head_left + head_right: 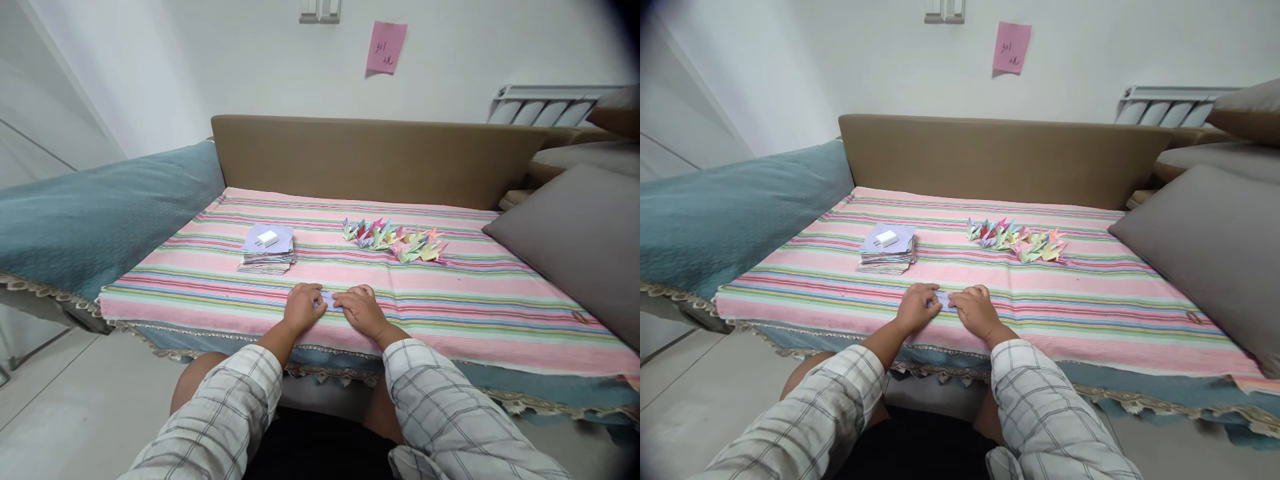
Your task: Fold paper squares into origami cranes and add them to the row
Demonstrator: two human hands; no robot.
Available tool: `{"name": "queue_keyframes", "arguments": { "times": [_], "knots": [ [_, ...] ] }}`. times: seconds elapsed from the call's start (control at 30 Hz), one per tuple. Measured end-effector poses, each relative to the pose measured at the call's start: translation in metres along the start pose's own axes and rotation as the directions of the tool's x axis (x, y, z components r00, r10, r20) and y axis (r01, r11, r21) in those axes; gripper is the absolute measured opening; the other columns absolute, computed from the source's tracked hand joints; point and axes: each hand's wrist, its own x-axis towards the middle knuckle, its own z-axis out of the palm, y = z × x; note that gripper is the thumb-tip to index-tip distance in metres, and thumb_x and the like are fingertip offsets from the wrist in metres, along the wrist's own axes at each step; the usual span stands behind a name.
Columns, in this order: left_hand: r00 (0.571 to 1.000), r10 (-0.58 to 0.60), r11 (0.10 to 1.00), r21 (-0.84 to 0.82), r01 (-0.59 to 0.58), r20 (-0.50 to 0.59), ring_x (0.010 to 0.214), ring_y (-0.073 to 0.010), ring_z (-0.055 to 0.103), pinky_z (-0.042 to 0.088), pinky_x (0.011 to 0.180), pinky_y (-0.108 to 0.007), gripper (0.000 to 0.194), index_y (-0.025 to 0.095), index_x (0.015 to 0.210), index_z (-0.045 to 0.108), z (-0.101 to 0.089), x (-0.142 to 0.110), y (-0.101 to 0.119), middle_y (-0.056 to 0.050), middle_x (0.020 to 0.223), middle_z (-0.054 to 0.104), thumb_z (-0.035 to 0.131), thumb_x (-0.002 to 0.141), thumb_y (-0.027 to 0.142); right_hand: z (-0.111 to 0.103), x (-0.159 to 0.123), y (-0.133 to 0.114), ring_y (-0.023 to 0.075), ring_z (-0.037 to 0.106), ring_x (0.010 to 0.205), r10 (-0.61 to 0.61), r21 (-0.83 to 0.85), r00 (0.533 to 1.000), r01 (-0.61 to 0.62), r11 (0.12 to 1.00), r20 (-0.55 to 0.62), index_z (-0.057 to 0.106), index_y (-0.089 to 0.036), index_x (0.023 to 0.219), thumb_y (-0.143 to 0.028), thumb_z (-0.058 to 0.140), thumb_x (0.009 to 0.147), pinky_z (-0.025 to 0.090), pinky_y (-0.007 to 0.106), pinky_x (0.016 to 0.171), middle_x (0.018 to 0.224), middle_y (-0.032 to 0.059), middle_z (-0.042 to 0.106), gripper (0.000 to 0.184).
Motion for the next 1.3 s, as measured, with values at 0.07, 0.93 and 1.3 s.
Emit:
{"name": "queue_keyframes", "arguments": {
  "times": [0.07,0.93,1.3],
  "knots": [
    [1.0,-0.014,1.0,-0.015,0.014,-0.001,0.098,-0.0223,0.057,0.041,0.09,-0.037,0.01,0.022,0.078,0.064,-0.001,0.0,-0.002,-0.003,0.109,0.066,0.064,0.068,0.021,-0.001,0.0,0.0,0.0169,0.054,0.095,-0.001,0.0,1.0,0.001,1.0,0.004,0.066,-0.027,0.09,-0.012,0.053,0.083,0.026,0.038,0.09,0.108,-0.0024,0.069,0.021],
    [0.962,0.272,0.952,0.136,-0.275,0.04,0.105,-0.0221,0.051,0.033,0.095,-0.045,0.024,0.036,0.095,0.07,0.008,-0.016,-0.005,0.004,0.111,0.068,0.055,0.085,0.021,0.007,-0.005,0.006,0.0197,0.055,0.093,-0.11,-0.113,0.992,0.103,0.988,-0.057,0.068,-0.022,0.081,-0.008,0.052,0.08,0.041,0.036,0.085,0.106,0.0012,0.069,0.022],
    [0.956,0.292,0.956,0.042,-0.29,-0.029,0.101,-0.0232,0.055,0.04,0.092,-0.044,0.024,0.027,0.084,0.073,0.008,-0.015,-0.012,-0.002,0.104,0.07,0.055,0.076,0.012,0.001,-0.007,0.007,0.0197,0.056,0.1,-0.122,-0.084,0.992,0.122,0.989,-0.001,0.065,-0.019,0.086,-0.006,0.049,0.076,0.043,0.037,0.091,0.111,0.0048,0.067,0.024]
  ]
}}
